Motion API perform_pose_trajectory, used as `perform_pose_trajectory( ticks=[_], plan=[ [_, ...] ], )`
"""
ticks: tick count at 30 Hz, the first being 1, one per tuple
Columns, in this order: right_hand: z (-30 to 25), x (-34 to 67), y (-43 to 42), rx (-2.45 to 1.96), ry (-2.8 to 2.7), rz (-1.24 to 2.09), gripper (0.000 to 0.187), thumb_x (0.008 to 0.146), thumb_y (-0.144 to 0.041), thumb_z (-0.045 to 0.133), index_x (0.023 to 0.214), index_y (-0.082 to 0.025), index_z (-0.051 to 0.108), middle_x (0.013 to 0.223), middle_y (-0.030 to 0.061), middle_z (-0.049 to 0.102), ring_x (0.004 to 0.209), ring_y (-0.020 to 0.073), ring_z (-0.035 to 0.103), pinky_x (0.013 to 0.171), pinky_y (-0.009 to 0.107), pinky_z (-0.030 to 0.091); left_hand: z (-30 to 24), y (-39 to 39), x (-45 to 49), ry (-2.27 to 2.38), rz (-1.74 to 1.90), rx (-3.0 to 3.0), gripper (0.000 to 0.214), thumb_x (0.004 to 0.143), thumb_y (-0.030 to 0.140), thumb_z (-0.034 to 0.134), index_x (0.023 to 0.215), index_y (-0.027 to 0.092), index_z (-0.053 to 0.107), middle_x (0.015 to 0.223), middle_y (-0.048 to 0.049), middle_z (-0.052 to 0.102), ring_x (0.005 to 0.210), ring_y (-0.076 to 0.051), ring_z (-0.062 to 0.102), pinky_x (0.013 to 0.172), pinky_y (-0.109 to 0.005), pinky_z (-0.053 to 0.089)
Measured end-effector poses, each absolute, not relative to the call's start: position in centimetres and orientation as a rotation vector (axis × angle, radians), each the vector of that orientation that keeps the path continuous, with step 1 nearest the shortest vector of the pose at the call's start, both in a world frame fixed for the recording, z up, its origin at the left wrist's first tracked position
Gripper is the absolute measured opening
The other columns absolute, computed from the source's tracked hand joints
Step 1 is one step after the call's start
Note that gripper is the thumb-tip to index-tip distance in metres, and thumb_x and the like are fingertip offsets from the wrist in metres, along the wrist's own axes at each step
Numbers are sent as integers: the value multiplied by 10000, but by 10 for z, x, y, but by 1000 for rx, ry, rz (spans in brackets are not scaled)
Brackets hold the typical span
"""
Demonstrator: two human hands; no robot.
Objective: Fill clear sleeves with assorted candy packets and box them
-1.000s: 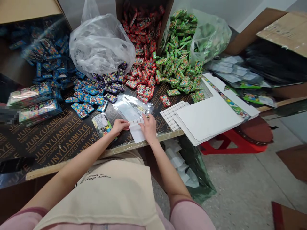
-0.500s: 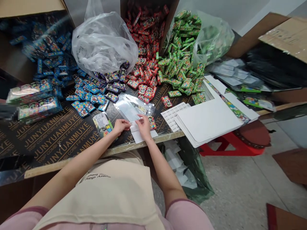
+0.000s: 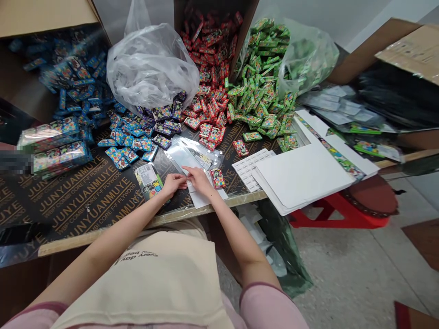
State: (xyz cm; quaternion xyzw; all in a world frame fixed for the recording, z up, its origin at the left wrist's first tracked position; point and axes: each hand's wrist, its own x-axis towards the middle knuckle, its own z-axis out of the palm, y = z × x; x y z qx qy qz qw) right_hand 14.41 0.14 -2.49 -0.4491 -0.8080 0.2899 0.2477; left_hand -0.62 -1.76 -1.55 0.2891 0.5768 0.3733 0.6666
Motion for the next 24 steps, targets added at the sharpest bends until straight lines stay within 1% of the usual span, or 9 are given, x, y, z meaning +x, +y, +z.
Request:
perform_pose_trajectory(
  ticks=[5,9,11,13,17,19,20,22,24],
  plan=[
    [-24,146,-7,-1196,-2288,526,463,870,-75,487,1303,-215,574,936,88,663,905,244,552,818,382,426,-18,-18,-6,1310,856,652,144,776,143,670,653,105,606,523,-5,624,449,-86,593,469,-182,513],
    [-17,145,-7,-1288,-2294,478,562,858,-83,539,1393,-241,476,1004,69,689,961,246,546,842,386,412,-19,-17,-8,1316,837,674,164,792,174,668,665,111,586,532,-4,624,453,-85,593,474,-182,519],
    [-15,146,-6,-1294,-2370,418,554,867,-89,544,1397,-236,475,946,60,710,933,242,552,830,386,394,-20,-17,-8,1325,824,698,174,802,191,662,668,113,583,536,-1,620,451,-81,590,478,-182,520],
    [-15,146,-8,-1236,-2467,298,482,900,-111,512,1370,-219,513,877,69,714,931,245,555,824,387,381,-21,-17,-6,1344,811,730,176,820,195,637,672,113,588,529,4,609,442,-78,583,486,-188,525],
    [-25,146,-17,-1179,-2463,134,399,945,-153,431,1318,-178,571,775,89,690,879,245,576,782,372,403,-17,-17,-1,1402,772,836,181,826,174,610,660,104,622,520,-12,615,459,-102,603,535,-238,554],
    [-32,144,-21,-1255,-2333,172,399,945,-177,412,1311,-163,571,799,98,688,818,239,590,749,362,429,-8,-12,-9,1448,770,925,160,807,163,631,658,108,650,568,-36,652,540,-138,649,604,-279,572],
    [-34,143,-22,-1297,-2252,228,404,942,-187,409,1313,-162,565,824,98,691,799,235,599,738,357,442,-2,-9,-19,1479,785,975,131,801,159,637,682,115,671,631,-49,683,623,-161,676,667,-302,577],
    [-37,141,-22,-1370,-2081,389,416,920,-194,420,1314,-170,549,860,84,695,779,224,619,729,347,466,12,-3,-48,1569,859,1071,89,809,145,624,806,143,713,858,-77,731,884,-207,688,856,-351,544],
    [-36,139,-20,-1433,-1915,541,431,882,-190,448,1302,-177,541,852,61,691,758,214,631,730,343,482,25,2,-86,1753,920,1219,175,816,142,614,958,167,714,1111,-102,691,1153,-250,582,1027,-397,436]
  ],
)
